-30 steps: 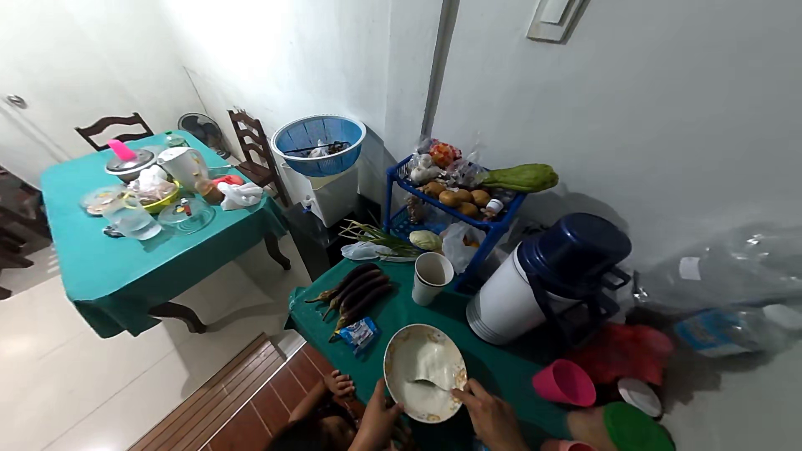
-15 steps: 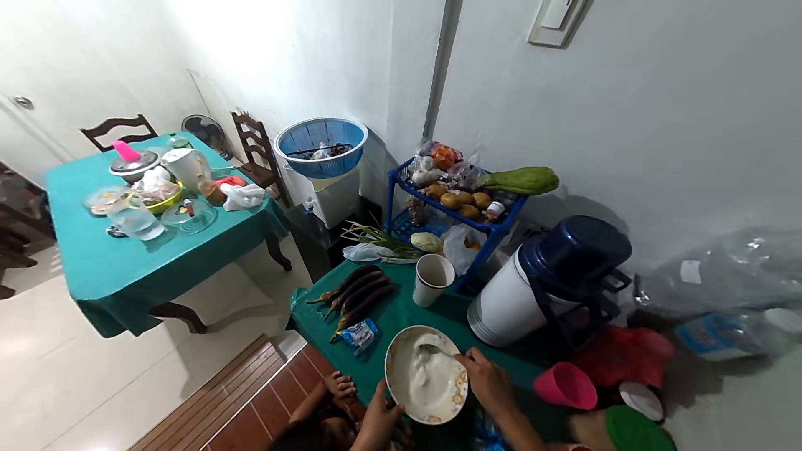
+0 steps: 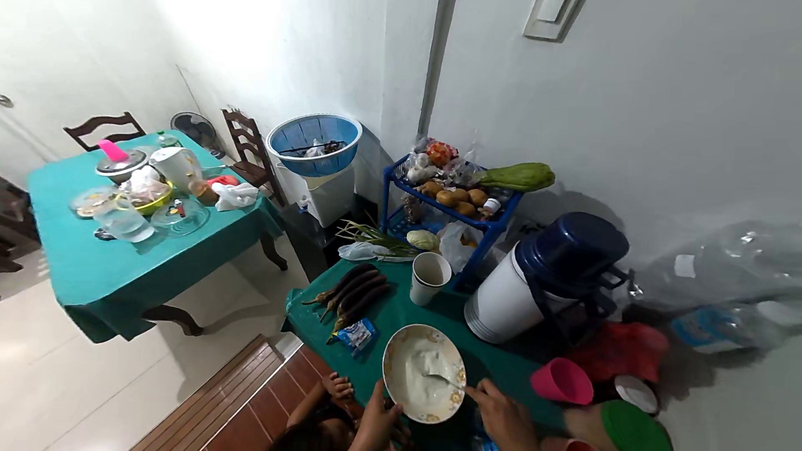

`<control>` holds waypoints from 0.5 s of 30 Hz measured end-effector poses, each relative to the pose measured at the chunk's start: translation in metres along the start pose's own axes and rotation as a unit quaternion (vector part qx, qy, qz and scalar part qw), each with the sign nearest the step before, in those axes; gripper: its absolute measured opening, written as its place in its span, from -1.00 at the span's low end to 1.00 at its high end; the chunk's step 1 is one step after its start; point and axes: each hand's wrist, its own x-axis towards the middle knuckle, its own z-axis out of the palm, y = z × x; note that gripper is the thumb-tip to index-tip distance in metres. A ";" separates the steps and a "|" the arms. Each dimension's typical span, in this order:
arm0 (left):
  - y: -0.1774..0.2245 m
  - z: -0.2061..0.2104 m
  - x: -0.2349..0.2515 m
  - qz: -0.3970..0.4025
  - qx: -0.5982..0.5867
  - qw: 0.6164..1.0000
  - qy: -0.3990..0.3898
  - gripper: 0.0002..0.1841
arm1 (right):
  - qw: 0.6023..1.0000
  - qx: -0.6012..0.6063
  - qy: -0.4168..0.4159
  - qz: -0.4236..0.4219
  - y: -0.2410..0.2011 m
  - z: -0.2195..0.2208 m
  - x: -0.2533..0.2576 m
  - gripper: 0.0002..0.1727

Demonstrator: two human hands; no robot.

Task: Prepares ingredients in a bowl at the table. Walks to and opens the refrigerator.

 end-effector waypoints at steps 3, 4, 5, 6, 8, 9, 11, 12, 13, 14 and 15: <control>0.000 0.000 0.000 -0.002 -0.003 1.000 0.002 -0.35 | 0.999 0.017 -0.041 -0.013 -0.011 -0.001 -0.010 -0.60; -0.001 0.000 0.000 -0.002 -0.002 1.000 0.000 -0.34 | 0.999 0.018 -0.044 -0.021 -0.015 0.001 -0.011 -0.60; -0.001 0.000 0.000 0.000 -0.002 1.000 -0.003 -0.34 | 0.999 0.021 -0.037 -0.029 -0.019 0.004 -0.011 -0.61; -0.002 0.000 0.000 0.001 -0.002 1.000 -0.005 -0.34 | 0.999 0.019 -0.025 -0.040 -0.022 0.008 -0.009 -0.61; -0.004 0.000 0.000 0.002 0.000 1.000 -0.003 -0.38 | 0.998 0.013 0.004 -0.057 -0.025 0.016 0.000 -0.59; -0.004 0.001 0.000 0.001 0.002 1.000 0.000 -0.41 | 0.998 0.007 0.015 -0.063 -0.027 0.019 0.007 -0.58; -0.003 0.000 0.000 0.005 0.004 1.000 0.008 -0.47 | 0.997 -0.004 0.042 -0.067 -0.027 0.025 0.022 -0.59; -0.003 0.000 0.001 0.009 0.003 1.000 0.010 -0.49 | 0.996 -0.006 0.058 -0.066 -0.027 0.028 0.031 -0.60; -0.004 -0.001 0.001 0.015 0.004 1.000 0.012 -0.50 | 0.997 -0.003 0.058 -0.057 -0.027 0.028 0.038 -0.60; -0.004 -0.002 0.001 0.020 0.008 1.000 0.014 -0.51 | 0.997 -0.001 0.061 -0.050 -0.026 0.027 0.045 -0.60; -0.004 -0.003 0.002 0.022 0.012 1.000 0.015 -0.51 | 0.997 -0.003 0.068 -0.046 -0.025 0.025 0.051 -0.60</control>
